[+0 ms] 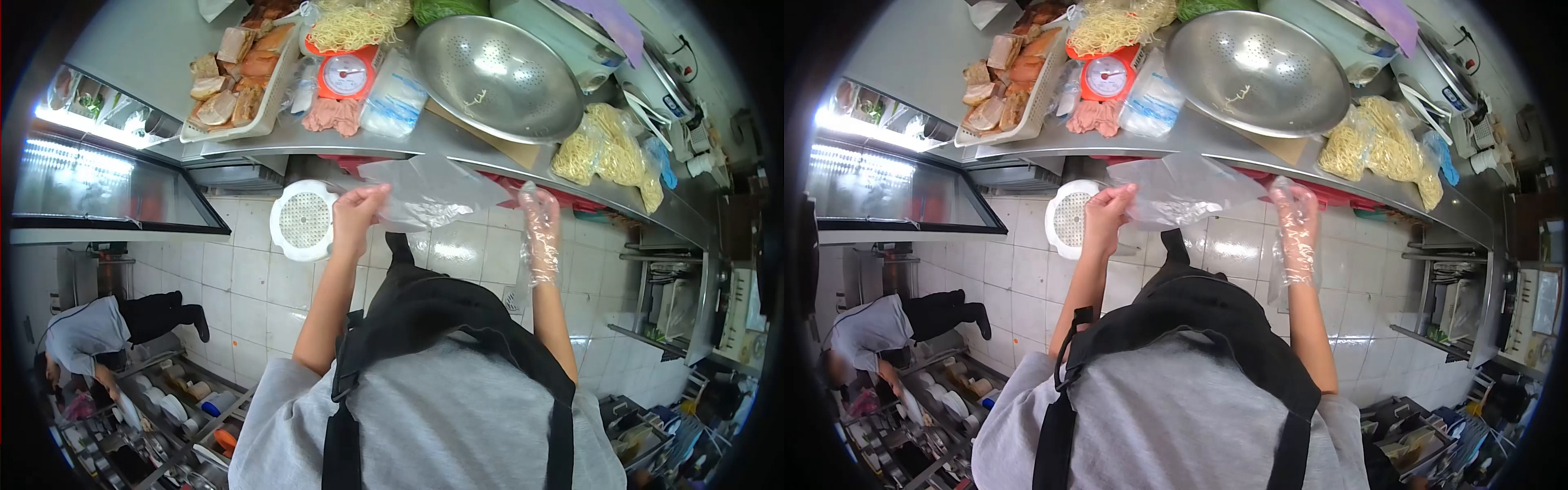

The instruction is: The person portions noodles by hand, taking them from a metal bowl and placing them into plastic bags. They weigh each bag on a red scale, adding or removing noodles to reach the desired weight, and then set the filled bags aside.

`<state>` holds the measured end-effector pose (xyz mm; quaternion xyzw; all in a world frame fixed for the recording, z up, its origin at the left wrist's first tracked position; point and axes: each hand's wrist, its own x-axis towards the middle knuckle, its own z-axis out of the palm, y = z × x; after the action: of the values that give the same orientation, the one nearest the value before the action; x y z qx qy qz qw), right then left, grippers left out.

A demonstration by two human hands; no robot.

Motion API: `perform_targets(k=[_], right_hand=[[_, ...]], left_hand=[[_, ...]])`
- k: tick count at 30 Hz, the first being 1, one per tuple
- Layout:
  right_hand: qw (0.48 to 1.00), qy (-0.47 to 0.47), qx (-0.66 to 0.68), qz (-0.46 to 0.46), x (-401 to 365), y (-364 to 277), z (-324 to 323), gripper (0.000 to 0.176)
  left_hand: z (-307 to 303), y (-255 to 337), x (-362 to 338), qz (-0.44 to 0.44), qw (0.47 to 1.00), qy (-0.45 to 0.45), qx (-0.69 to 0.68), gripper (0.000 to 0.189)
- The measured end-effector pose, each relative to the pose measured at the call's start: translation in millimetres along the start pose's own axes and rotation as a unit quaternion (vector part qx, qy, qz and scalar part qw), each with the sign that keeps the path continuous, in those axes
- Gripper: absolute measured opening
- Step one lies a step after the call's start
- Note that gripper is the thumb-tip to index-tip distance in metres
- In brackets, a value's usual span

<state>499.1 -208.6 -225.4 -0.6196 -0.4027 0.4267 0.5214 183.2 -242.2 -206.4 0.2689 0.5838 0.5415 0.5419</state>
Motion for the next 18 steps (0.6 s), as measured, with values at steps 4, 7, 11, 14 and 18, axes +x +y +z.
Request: perform_targets(k=[4,7,11,14,18], right_hand=[[0.954,-0.253,-0.083,-0.135,-50.4,-48.9,30.0,0.03],[0.942,-0.306,-0.072,-0.117,-47.5,-54.2,34.9,0.021],[0.964,-0.232,-0.055,-0.122,-14.8,-24.8,1.4,0.019],[0.942,-0.2,-0.146,-0.226,-11.6,-27.0,-4.7,0.019],[0.871,-0.201,-0.289,-0.343,-19.6,-74.4,11.7,0.039]], left_hand=[[60.7,-35.7,-28.4,0.199,0.972,-0.109,0.064,0.032],[78.4,-29.3,-36.5,0.25,0.94,-0.165,0.165,0.045],[65.0,8.5,-45.9,0.132,0.969,-0.186,0.099,0.047],[63.5,13.4,-29.2,0.236,0.947,-0.1,0.194,0.034],[75.9,26.5,-18.7,0.46,0.761,-0.071,0.453,0.022]])
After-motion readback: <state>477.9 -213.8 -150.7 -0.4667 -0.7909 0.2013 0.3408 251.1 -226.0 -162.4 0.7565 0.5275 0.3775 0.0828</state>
